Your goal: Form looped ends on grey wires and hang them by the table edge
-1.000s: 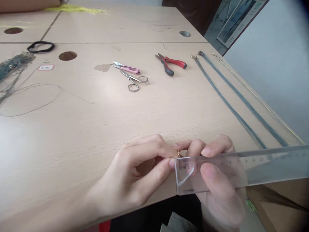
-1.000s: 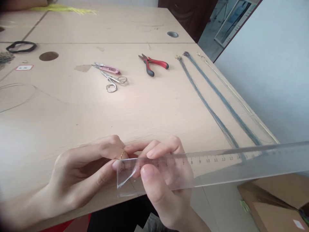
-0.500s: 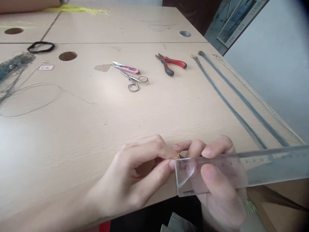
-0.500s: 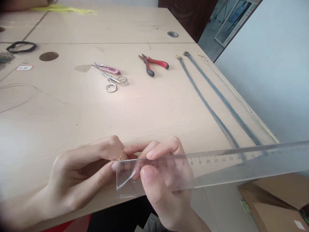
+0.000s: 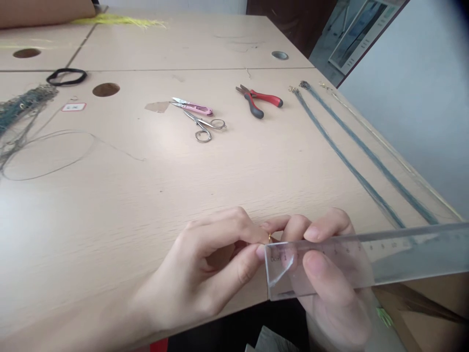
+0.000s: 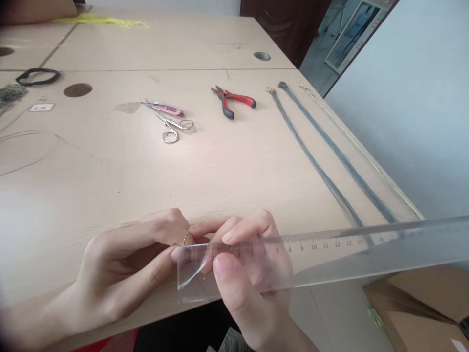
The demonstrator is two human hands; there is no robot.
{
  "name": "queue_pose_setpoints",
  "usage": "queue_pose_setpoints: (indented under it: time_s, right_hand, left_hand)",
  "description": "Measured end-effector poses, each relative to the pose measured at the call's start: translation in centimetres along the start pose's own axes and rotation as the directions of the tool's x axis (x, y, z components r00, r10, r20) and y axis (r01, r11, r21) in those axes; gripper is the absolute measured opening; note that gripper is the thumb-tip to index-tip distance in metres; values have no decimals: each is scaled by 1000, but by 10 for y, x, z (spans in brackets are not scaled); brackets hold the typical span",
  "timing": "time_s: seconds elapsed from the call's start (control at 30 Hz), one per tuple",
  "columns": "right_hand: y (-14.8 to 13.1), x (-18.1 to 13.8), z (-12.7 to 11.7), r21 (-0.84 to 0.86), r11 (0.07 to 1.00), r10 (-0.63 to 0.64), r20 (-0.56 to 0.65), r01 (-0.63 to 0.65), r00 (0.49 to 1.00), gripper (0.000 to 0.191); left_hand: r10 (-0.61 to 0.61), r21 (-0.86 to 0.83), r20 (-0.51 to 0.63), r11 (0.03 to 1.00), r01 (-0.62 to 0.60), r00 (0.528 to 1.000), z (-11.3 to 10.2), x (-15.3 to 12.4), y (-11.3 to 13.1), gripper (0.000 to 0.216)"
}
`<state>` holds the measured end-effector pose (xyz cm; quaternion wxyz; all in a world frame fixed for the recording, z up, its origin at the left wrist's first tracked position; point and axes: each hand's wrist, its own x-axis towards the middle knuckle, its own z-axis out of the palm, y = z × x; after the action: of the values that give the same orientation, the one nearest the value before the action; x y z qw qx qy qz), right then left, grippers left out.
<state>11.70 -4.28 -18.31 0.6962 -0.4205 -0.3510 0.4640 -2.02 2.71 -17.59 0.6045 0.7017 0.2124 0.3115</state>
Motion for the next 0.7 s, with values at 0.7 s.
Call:
queue_pose_setpoints:
  time_s: [0.7]
  right_hand:
    - [-60, 58, -48, -946, 319, 308, 55, -49, 950, 31]
  left_hand:
    - [-287, -58, -268, 958, 282, 920, -11, 12, 1, 24]
